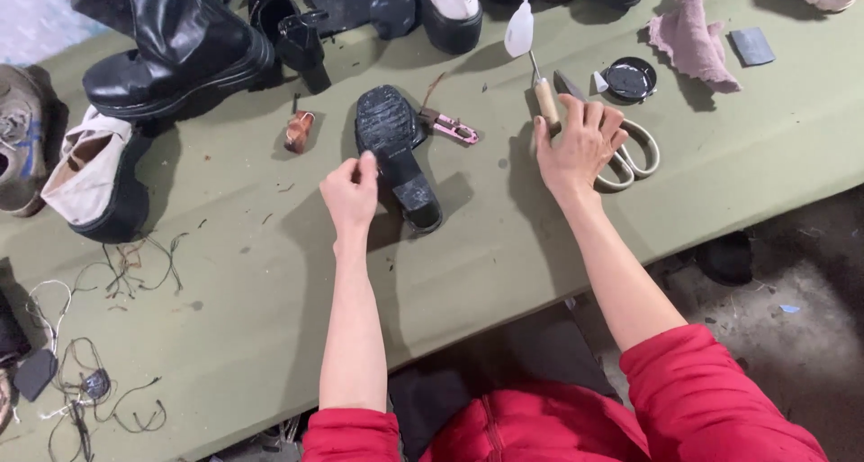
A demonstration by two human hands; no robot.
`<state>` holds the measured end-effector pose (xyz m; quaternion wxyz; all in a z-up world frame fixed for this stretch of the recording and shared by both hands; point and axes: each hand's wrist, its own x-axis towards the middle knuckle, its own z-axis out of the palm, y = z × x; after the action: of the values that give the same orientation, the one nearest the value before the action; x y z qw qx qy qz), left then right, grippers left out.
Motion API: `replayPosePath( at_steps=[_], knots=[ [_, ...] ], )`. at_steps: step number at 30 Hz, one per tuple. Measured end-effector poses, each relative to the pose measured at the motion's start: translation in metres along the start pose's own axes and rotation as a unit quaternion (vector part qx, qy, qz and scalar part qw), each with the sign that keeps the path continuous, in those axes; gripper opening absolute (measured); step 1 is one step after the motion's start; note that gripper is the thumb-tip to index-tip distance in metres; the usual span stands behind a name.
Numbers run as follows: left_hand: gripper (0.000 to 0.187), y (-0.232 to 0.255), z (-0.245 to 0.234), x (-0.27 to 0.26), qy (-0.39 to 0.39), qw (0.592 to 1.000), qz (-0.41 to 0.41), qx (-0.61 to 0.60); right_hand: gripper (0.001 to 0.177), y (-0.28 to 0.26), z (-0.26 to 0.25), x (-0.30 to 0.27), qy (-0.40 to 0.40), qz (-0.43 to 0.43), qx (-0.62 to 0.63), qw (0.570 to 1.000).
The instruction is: The person scrapes the sole of a black shoe with a small knife to remove debris. They then wipe the sole with a cloth and place the shoe on the table.
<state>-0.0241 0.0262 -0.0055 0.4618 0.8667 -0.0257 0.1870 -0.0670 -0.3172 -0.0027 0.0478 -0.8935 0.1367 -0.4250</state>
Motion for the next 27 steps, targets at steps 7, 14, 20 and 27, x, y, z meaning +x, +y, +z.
replayPosePath(
  at_steps=[7, 14, 20, 27],
  knots=[
    [0.034, 0.018, -0.009, -0.004, 0.076, 0.996, 0.008, -0.041, 0.036, 0.005, -0.018, 0.004, 0.050, -0.022, 0.053, 0.997],
    [0.038, -0.014, 0.002, 0.000, 0.066, 0.995, -0.030, 0.061, 0.022, 0.007, 0.009, -0.009, 0.041, -0.071, 0.146, 0.986],
    [0.040, 0.038, -0.022, -0.004, -0.036, 0.958, -0.196, -0.205, 0.033, -0.089, -0.006, -0.026, -0.101, -0.102, 0.238, 0.961],
    [0.063, 0.029, -0.017, -0.001, -0.075, 0.917, -0.260, -0.292, 0.035, -0.113, 0.038, -0.007, -0.174, -0.042, 0.146, 0.973]
  ],
)
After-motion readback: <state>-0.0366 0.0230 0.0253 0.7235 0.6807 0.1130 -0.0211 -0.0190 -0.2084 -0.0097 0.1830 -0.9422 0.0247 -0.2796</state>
